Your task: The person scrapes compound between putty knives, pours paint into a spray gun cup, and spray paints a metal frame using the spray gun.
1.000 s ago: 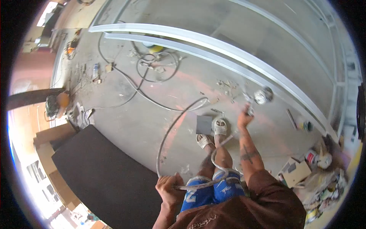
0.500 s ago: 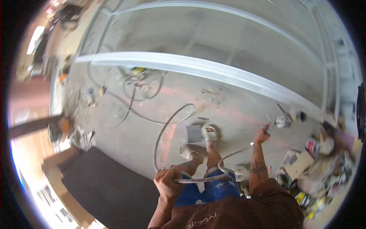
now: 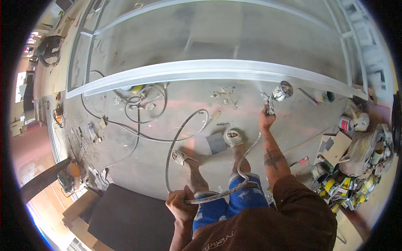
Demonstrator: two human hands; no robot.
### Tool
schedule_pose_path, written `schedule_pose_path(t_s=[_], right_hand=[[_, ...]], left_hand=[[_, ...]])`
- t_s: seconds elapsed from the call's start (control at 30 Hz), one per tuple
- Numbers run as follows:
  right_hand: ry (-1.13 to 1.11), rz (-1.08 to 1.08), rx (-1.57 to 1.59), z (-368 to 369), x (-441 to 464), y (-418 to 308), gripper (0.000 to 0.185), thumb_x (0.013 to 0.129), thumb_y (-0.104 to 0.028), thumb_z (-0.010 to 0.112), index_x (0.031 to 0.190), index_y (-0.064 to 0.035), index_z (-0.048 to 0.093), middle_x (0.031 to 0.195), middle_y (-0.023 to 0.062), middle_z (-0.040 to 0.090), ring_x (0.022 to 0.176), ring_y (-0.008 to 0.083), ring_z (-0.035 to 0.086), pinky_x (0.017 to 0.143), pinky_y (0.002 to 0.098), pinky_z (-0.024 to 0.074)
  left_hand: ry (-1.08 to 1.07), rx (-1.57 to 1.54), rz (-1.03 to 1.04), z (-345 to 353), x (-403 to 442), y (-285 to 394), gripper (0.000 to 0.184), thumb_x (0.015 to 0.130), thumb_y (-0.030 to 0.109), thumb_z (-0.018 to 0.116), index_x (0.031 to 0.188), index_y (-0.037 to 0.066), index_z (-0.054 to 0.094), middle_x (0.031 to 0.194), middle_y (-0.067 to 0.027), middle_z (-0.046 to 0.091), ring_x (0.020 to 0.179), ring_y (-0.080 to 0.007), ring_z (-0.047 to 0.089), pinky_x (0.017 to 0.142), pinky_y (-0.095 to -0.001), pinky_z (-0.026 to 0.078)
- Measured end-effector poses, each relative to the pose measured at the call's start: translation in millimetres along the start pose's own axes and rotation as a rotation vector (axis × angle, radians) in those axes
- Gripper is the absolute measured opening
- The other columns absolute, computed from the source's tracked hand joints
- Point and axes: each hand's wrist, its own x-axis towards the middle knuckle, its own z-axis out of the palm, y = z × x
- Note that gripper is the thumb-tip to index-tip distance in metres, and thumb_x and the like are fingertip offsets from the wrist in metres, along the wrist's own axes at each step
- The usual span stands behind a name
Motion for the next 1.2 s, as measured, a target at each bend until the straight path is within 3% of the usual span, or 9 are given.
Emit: schedule_pose_path(t_s=[0.07,0.37,0.43,0.67,0.73,0.87,0.93,1.0,1.2], right_hand=[[-0.086,0.035,-0.03,27,-23,-14,0.03,0.091,-0.024,0.067,0.091,0.0058,0.069,0.072,0.0028,0.066,0.067,0.0089,0.055,0.061,0.0285,0.0444],[-0.22,0.028,-0.101,166,-164,-57,0.034,0.091,-0.028,0.067,0.088,0.006,0.07,0.067,0.0067,0.066,0.061,0.012,0.056,0.057,0.0315,0.0427],[-0.224,0.017,0.005,201,-201,-73,0.035,0.092,-0.027,0.066,0.09,0.0072,0.069,0.069,0.0093,0.067,0.061,0.0139,0.056,0.057,0.0334,0.0422],[-0.278,-0.015,-0.101,313,-312,-117,0.036,0.091,-0.029,0.068,0.096,0.0068,0.069,0.083,0.0099,0.071,0.069,0.0143,0.063,0.061,0.0307,0.0469],[-0.339,0.02,0.11,339,-346,-120,0.036,0.091,-0.029,0.068,0.094,0.0065,0.069,0.081,0.0084,0.07,0.068,0.0139,0.062,0.061,0.0302,0.0467],[-0.459,0.121,0.054,364,-383,-145,0.033,0.091,-0.028,0.068,0.09,0.0058,0.069,0.073,0.0034,0.066,0.065,0.0108,0.058,0.059,0.0287,0.0448],[-0.418,0.104,0.2,372,-394,-150,0.034,0.091,-0.028,0.067,0.092,0.0061,0.069,0.071,0.0018,0.063,0.064,0.0094,0.055,0.058,0.028,0.0433],[-0.447,0.139,0.193,364,-393,-152,0.033,0.092,-0.025,0.067,0.097,0.0079,0.067,0.077,0.0085,0.068,0.069,0.0124,0.06,0.061,0.0295,0.046],[-0.304,0.056,0.068,329,-331,-138,0.033,0.092,-0.025,0.066,0.098,0.0074,0.069,0.082,0.0098,0.07,0.075,0.0137,0.064,0.065,0.0308,0.0473]], left_hand=[[0.007,-0.003,-0.007,-14,9,-27,0.037,0.076,-0.003,0.064,0.05,0.005,0.039,0.046,-0.0122,0.042,0.04,-0.0306,0.043,0.047,-0.039,0.033],[0.106,-0.002,-0.238,-94,28,-171,0.036,0.075,-0.004,0.064,0.05,0.004,0.039,0.047,-0.0139,0.042,0.041,-0.0317,0.043,0.045,-0.039,0.034],[0.145,-0.024,-0.256,-116,34,-199,0.039,0.081,0.0,0.065,0.052,0.003,0.038,0.048,-0.0104,0.041,0.044,-0.0211,0.035,0.044,-0.0355,0.029],[0.232,-0.023,-0.463,-160,28,-293,0.036,0.082,0.001,0.062,0.055,0.003,0.038,0.049,-0.0035,0.036,0.048,-0.0111,0.032,0.044,-0.0314,0.026],[0.225,-0.01,-0.485,-176,28,-314,0.039,0.084,0.003,0.062,0.055,0.004,0.036,0.05,-0.0019,0.034,0.05,-0.0096,0.031,0.044,-0.0304,0.024],[0.283,-0.004,-0.612,-189,22,-328,0.043,0.086,0.003,0.061,0.052,0.002,0.034,0.046,-0.0081,0.034,0.043,-0.015,0.027,0.042,-0.0342,0.023],[0.279,-0.016,-0.606,-192,18,-333,0.044,0.086,0.004,0.062,0.052,0.002,0.033,0.046,-0.0069,0.033,0.044,-0.0132,0.026,0.043,-0.0335,0.022],[0.253,-0.028,-0.597,-193,18,-333,0.045,0.087,0.005,0.062,0.053,0.003,0.033,0.046,-0.0056,0.031,0.045,-0.0114,0.025,0.043,-0.0329,0.021],[0.183,-0.014,-0.53,-186,35,-320,0.044,0.086,0.004,0.062,0.054,0.002,0.033,0.046,-0.0059,0.031,0.046,-0.0113,0.026,0.043,-0.0323,0.021]])
